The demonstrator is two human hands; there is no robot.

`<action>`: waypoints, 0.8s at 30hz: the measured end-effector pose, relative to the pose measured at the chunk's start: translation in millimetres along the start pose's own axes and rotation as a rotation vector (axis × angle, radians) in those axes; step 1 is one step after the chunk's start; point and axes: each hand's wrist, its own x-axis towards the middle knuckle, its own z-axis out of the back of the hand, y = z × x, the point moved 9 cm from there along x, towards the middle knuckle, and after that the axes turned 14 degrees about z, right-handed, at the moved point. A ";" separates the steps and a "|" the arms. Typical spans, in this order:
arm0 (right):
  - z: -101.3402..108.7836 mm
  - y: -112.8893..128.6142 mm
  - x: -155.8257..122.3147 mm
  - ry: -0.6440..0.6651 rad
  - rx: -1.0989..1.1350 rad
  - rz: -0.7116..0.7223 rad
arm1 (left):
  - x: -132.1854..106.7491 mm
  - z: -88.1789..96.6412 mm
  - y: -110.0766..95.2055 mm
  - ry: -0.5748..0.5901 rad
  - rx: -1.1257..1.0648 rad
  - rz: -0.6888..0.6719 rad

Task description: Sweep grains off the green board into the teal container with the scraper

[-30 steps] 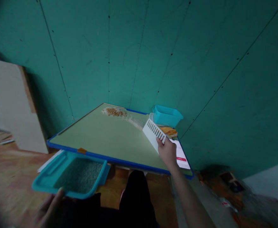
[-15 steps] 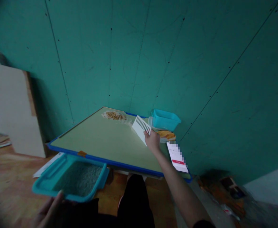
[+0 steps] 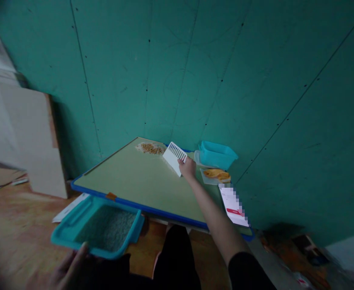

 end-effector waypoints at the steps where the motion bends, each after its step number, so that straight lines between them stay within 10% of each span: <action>1: -2.7 -0.1 3.4 -0.002 0.030 0.002 | 1.6 0.8 2.2 0.000 -0.007 0.020; 24: -89.5 10.3 20.4 0.321 0.820 -0.269 | 20.3 14.6 21.6 -0.023 -0.121 -0.032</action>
